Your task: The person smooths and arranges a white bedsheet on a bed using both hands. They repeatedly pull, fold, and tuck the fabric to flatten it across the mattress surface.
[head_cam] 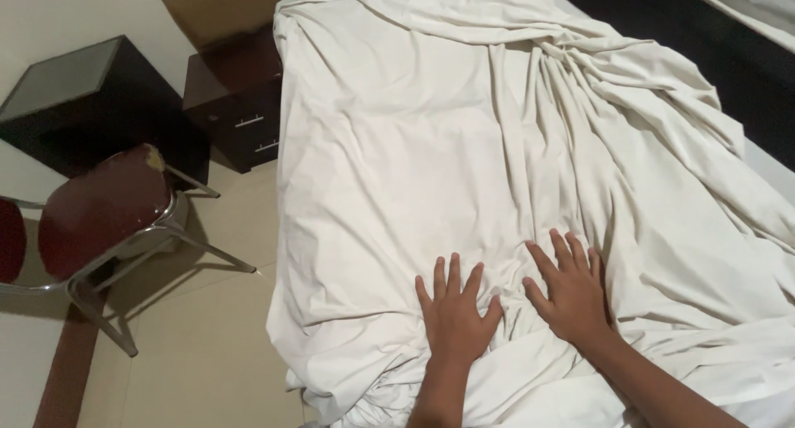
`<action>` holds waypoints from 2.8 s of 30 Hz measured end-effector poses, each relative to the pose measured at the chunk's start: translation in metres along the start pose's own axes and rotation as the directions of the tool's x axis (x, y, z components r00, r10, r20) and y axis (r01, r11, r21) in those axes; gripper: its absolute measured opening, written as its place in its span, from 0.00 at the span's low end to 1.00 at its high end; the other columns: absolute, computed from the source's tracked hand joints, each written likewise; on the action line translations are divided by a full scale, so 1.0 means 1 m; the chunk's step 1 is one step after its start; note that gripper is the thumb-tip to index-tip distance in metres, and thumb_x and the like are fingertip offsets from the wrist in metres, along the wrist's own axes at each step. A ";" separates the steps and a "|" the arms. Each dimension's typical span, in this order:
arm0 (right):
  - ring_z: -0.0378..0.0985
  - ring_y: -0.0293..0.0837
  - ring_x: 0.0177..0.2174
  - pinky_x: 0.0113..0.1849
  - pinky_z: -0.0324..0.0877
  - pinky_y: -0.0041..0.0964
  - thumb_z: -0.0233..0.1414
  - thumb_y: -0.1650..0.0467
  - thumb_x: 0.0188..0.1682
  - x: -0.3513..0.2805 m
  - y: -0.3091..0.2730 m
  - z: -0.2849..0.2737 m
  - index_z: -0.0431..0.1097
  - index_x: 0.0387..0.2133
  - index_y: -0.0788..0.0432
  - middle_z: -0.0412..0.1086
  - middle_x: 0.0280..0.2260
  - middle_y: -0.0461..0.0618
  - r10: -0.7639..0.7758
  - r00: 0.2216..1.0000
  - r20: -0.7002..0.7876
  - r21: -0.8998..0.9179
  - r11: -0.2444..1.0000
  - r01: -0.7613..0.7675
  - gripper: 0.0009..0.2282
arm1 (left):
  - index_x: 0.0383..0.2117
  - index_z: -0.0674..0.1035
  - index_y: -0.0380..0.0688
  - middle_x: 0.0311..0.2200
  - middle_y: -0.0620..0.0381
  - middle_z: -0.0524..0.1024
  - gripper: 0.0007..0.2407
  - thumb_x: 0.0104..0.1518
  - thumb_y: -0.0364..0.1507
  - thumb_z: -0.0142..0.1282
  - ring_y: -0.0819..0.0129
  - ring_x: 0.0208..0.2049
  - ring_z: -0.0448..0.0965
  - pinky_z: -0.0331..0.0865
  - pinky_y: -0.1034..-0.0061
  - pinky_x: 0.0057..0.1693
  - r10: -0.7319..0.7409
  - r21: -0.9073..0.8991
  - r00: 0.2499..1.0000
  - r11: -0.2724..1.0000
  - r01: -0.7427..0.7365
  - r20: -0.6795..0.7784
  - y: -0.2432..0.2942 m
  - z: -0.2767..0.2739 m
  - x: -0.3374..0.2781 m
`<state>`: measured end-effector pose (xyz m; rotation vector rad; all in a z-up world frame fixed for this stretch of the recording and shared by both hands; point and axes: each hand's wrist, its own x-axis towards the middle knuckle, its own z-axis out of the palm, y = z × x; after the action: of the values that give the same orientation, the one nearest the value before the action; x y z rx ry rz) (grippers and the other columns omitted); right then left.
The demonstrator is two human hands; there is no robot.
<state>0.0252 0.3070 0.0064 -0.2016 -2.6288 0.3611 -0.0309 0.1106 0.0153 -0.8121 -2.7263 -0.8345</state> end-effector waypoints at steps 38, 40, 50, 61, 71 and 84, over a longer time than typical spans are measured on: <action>0.52 0.63 0.64 0.61 0.45 0.65 0.50 0.59 0.47 -0.002 0.002 0.003 0.62 0.63 0.49 0.55 0.65 0.62 0.010 1.000 -0.008 -0.002 1.000 -0.010 0.27 | 0.56 0.77 0.47 0.65 0.42 0.64 0.22 0.55 0.38 0.55 0.47 0.69 0.54 0.37 0.37 0.68 0.010 -0.007 0.999 1.000 -0.010 -0.041 0.001 0.002 -0.003; 0.52 0.63 0.64 0.61 0.44 0.65 0.50 0.59 0.47 -0.002 0.002 0.004 0.62 0.63 0.49 0.55 0.65 0.62 0.014 1.000 -0.007 -0.003 1.000 -0.014 0.27 | 0.56 0.78 0.47 0.65 0.42 0.64 0.22 0.55 0.38 0.55 0.47 0.69 0.54 0.36 0.37 0.68 0.003 -0.017 0.999 1.000 -0.004 -0.037 0.002 0.001 -0.003; 0.53 0.63 0.64 0.61 0.46 0.64 0.50 0.59 0.47 -0.002 0.002 0.002 0.63 0.62 0.49 0.57 0.64 0.63 -0.007 1.000 -0.028 0.001 1.000 0.007 0.27 | 0.56 0.78 0.47 0.65 0.42 0.64 0.22 0.54 0.38 0.55 0.46 0.69 0.54 0.37 0.37 0.68 -0.014 -0.039 0.999 0.999 0.013 -0.028 0.003 -0.001 -0.002; 0.53 0.63 0.64 0.60 0.47 0.65 0.51 0.59 0.46 -0.001 0.001 0.002 0.64 0.61 0.50 0.57 0.64 0.64 -0.006 0.999 -0.034 -0.013 1.000 0.006 0.27 | 0.55 0.79 0.45 0.64 0.42 0.66 0.21 0.55 0.37 0.55 0.45 0.68 0.56 0.39 0.39 0.68 -0.011 -0.051 0.997 0.999 0.007 -0.077 0.006 -0.004 -0.018; 0.54 0.63 0.64 0.61 0.48 0.64 0.51 0.61 0.48 -0.009 0.011 0.006 0.65 0.60 0.54 0.58 0.64 0.63 -0.016 0.998 -0.056 0.040 0.999 0.018 0.25 | 0.57 0.77 0.43 0.65 0.39 0.63 0.21 0.57 0.37 0.55 0.42 0.69 0.53 0.39 0.42 0.69 -0.042 -0.082 0.999 0.996 0.039 -0.033 0.016 -0.019 -0.055; 0.53 0.66 0.64 0.61 0.48 0.60 0.55 0.64 0.42 -0.036 0.039 -0.038 0.58 0.62 0.63 0.52 0.65 0.70 0.064 0.998 -0.016 0.278 0.959 -0.057 0.32 | 0.61 0.73 0.43 0.68 0.39 0.57 0.22 0.59 0.35 0.54 0.41 0.71 0.48 0.39 0.45 0.69 -0.063 -0.073 0.998 0.995 0.064 0.017 0.016 -0.021 -0.080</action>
<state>0.0779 0.3451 0.0117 -0.1913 -2.5160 0.7369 0.0448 0.0740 0.0152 -0.7515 -2.7618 -0.9500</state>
